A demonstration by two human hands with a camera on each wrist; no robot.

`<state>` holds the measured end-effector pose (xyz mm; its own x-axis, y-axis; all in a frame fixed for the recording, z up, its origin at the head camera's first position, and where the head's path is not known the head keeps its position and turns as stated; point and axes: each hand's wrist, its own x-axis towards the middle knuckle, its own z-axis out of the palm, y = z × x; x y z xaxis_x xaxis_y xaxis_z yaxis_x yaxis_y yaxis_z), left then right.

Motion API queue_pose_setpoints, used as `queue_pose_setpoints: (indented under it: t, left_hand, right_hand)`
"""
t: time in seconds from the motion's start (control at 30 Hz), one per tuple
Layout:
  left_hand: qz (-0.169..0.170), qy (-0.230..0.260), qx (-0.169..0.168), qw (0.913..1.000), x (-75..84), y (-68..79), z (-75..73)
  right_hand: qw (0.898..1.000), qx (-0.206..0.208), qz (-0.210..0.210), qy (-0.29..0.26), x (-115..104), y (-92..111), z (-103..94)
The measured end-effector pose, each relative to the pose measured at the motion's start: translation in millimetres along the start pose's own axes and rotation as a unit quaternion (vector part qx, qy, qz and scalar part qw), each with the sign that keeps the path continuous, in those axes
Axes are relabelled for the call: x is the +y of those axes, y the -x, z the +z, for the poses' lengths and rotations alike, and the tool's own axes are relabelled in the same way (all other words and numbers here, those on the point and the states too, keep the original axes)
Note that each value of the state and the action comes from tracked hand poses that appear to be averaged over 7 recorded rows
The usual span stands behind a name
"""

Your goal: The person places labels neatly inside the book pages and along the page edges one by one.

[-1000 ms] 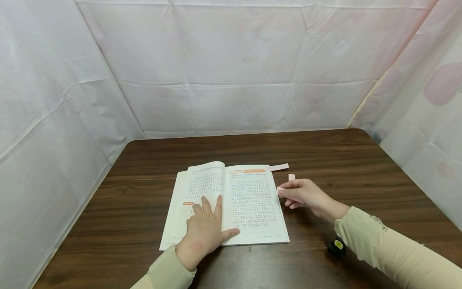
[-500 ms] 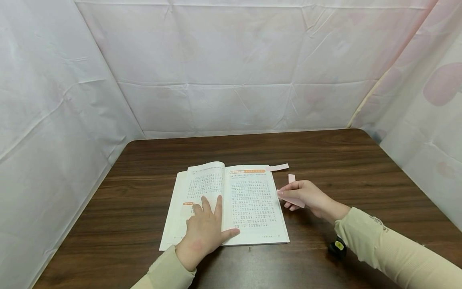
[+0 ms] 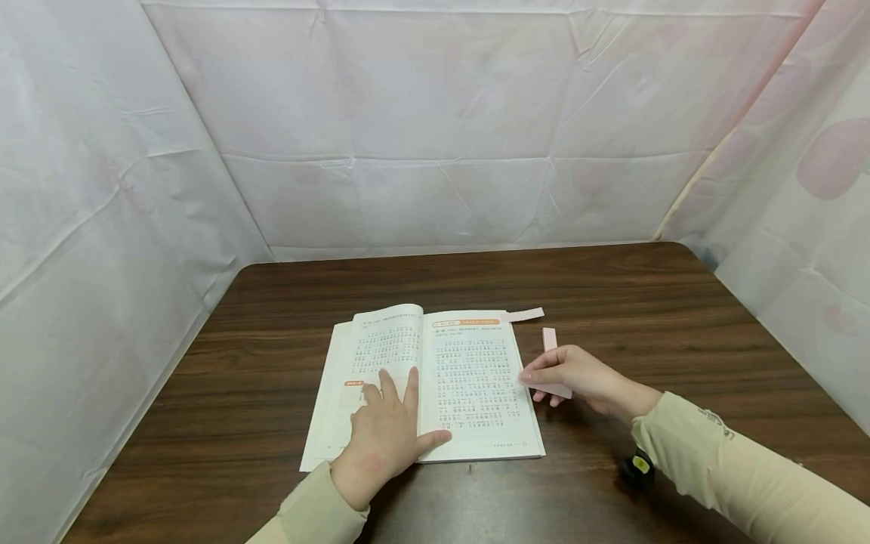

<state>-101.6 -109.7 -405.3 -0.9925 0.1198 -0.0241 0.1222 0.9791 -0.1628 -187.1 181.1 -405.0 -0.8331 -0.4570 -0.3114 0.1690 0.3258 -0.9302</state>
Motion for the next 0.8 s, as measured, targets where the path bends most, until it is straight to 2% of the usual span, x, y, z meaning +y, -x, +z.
queue_pose_setpoints:
  t: [0.33, 0.8]
  left_hand:
    - [0.002, 0.001, 0.000, 1.0000, -0.1, 0.0, -0.9]
    - [0.001, 0.008, -0.008, 0.9999, -0.1, -0.8, -0.5]
  right_hand:
    - [1.000, -0.023, -0.005, 0.009, 1.7, 4.2, 0.5]
    - [0.999, -0.010, -0.011, 0.046, 5.7, 5.6, 5.0]
